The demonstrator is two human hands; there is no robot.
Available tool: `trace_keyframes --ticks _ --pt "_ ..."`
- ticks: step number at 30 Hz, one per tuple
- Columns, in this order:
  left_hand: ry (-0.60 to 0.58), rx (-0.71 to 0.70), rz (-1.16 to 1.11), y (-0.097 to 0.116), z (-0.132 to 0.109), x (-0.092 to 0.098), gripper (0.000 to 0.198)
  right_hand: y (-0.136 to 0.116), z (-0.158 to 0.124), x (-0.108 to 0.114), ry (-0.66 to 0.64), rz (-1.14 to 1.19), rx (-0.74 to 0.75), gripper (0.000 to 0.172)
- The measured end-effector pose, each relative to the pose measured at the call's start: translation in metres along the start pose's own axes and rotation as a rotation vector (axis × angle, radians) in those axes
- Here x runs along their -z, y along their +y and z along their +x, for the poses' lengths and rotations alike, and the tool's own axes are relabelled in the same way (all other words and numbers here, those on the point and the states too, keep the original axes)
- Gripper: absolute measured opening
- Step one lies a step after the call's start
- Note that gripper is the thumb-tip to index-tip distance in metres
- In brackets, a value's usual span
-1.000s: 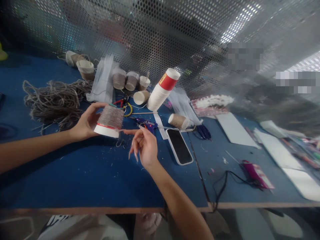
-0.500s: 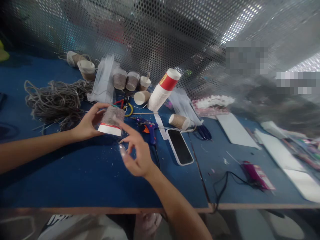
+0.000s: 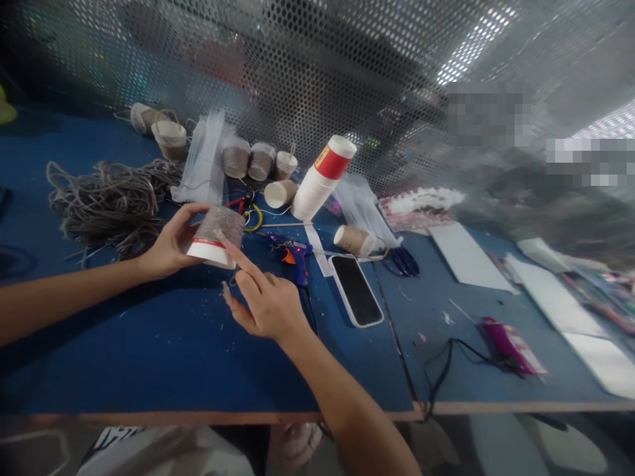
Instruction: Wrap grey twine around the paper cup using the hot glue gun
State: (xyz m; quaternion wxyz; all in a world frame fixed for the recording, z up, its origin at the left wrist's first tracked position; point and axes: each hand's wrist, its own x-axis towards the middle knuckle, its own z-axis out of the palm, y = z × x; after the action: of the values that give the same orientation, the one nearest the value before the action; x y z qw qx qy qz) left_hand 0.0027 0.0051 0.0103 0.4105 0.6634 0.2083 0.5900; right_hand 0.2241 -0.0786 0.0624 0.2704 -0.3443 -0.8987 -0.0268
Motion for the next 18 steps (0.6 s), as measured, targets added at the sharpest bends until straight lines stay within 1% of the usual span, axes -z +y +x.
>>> trace_keyframes --ticks 2,8,12,15,18 --pt "0.007 0.002 -0.014 0.0 0.0 0.0 0.065 0.0 0.0 0.0 0.017 -0.01 -0.016 0.006" --pt "0.017 -0.017 -0.073 -0.002 0.0 0.0 0.063 0.0 -0.002 0.001 -0.024 0.014 -0.076 0.008" --pt "0.051 -0.037 -0.085 -0.004 0.001 0.0 0.061 0.001 -0.001 0.0 0.014 0.021 -0.058 0.006" --pt "0.088 -0.004 -0.08 -0.006 0.001 0.001 0.061 0.001 0.0 0.0 0.039 -0.001 -0.033 0.007" --pt "0.129 0.044 -0.086 -0.01 0.0 0.002 0.061 0.001 0.0 0.001 0.036 -0.004 -0.045 0.008"
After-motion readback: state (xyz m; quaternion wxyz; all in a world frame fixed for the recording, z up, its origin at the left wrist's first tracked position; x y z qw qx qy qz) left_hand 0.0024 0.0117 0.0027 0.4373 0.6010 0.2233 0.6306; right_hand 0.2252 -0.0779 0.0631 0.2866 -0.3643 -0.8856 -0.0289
